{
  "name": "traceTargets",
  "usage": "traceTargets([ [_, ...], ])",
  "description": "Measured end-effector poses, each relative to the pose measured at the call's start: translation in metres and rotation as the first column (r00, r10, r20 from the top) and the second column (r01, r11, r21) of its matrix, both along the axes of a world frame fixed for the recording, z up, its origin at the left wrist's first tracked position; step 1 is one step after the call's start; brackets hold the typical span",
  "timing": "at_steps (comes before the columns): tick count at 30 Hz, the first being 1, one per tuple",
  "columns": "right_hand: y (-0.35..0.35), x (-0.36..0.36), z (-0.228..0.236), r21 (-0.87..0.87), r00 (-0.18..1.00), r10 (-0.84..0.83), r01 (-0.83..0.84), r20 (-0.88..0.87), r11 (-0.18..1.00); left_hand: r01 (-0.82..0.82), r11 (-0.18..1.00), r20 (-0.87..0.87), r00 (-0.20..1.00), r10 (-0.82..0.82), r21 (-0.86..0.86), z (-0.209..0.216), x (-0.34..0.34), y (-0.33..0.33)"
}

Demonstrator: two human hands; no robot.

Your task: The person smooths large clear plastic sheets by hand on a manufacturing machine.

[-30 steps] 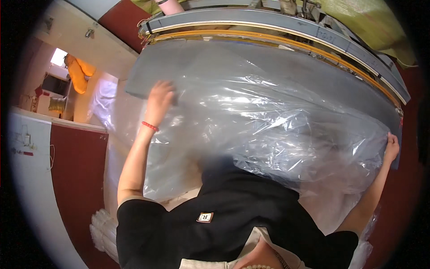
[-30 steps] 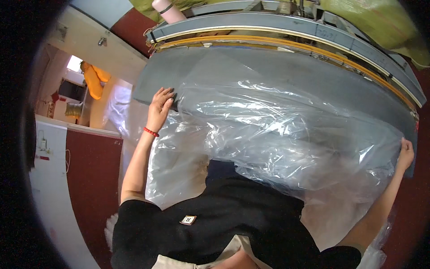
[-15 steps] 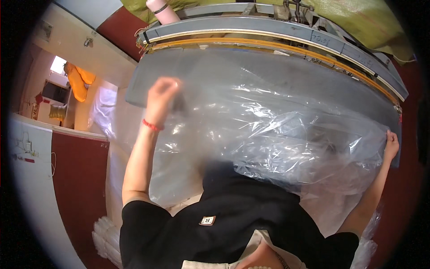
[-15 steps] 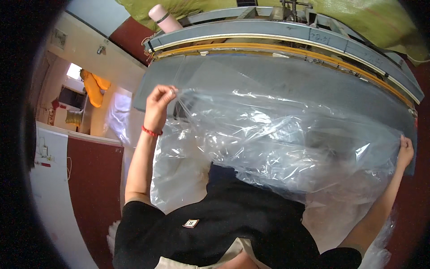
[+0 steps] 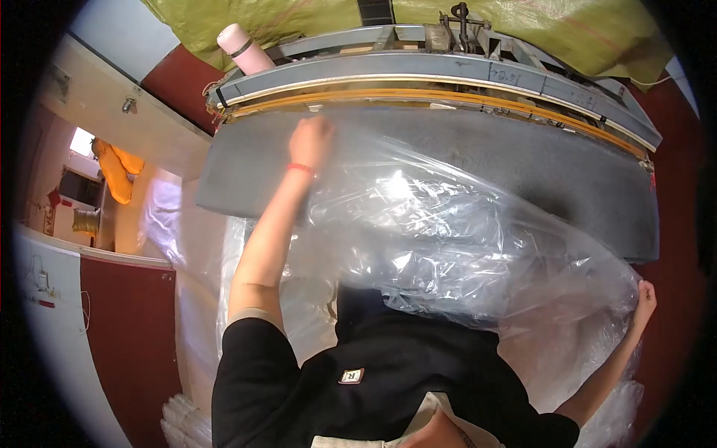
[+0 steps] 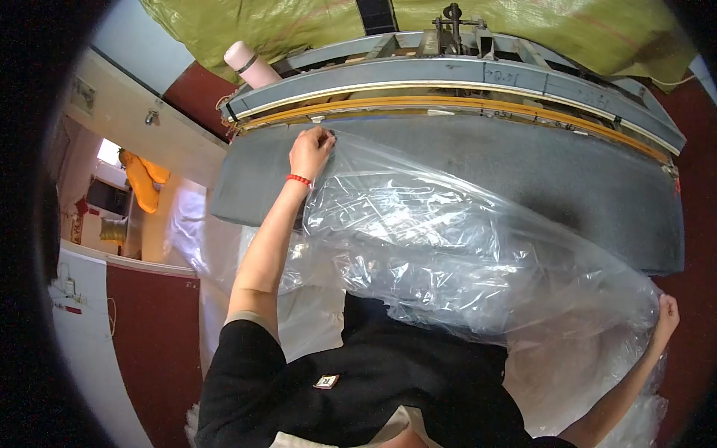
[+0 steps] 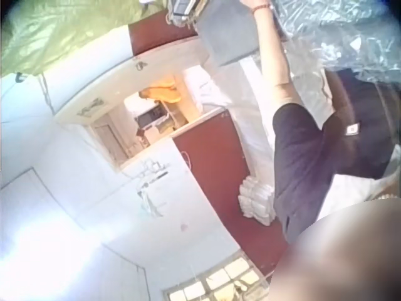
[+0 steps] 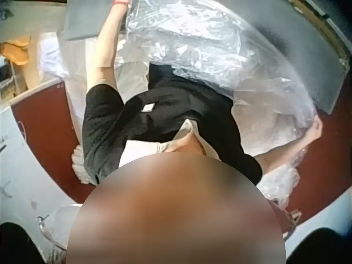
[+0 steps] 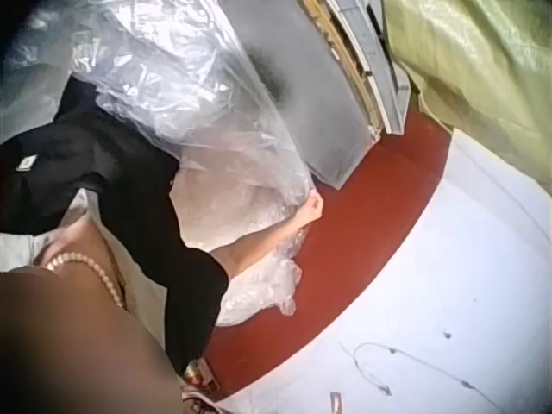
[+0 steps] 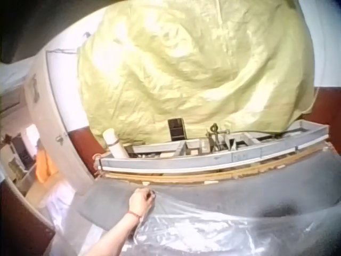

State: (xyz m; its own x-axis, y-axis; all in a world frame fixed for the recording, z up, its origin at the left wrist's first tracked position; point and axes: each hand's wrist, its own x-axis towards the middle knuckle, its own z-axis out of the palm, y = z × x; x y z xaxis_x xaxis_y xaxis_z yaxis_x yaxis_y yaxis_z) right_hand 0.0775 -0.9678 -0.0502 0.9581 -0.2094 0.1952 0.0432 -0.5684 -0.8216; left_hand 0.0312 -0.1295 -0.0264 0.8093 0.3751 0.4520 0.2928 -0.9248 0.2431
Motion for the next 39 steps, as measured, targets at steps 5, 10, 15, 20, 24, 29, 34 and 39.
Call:
traceTargets([
  [5,0.020,0.007,0.004,0.015,0.998,-0.062,0.062,0.010,0.998,-0.030,0.978,0.047,0.998,0.040,-0.205,0.003,0.001,-0.001],
  [10,0.027,0.074,0.006,0.130,0.981,-0.189,0.183,0.036,0.975,0.128,0.877,0.141,0.988,-0.069,-0.463,0.005,0.010,0.009],
  [15,0.122,0.163,0.030,0.361,0.928,-0.275,0.175,0.250,0.916,0.172,0.736,0.469,0.856,0.217,-0.654,0.020,0.012,0.056],
  [20,0.209,0.229,-0.004,0.081,0.929,-0.122,0.100,0.350,0.992,-0.050,0.868,0.563,0.742,0.363,-0.494,-0.013,0.008,0.095],
  [24,0.260,0.251,-0.004,0.205,0.916,-0.170,0.099,0.364,0.974,0.022,0.776,0.550,0.719,0.426,-0.630,-0.019,0.021,0.120],
  [29,0.247,0.268,-0.012,0.264,0.903,-0.216,0.120,0.372,0.957,0.079,0.744,0.543,0.735,0.406,-0.664,-0.017,0.041,0.113],
  [34,0.262,0.254,0.008,0.215,0.873,-0.279,0.207,0.400,0.955,-0.002,0.722,0.551,0.644,0.530,-0.692,-0.016,0.036,0.123],
  [39,0.262,0.253,0.011,0.523,0.916,-0.245,0.046,0.318,0.851,0.166,0.518,0.501,0.609,0.615,-0.839,-0.015,0.018,0.145],
])
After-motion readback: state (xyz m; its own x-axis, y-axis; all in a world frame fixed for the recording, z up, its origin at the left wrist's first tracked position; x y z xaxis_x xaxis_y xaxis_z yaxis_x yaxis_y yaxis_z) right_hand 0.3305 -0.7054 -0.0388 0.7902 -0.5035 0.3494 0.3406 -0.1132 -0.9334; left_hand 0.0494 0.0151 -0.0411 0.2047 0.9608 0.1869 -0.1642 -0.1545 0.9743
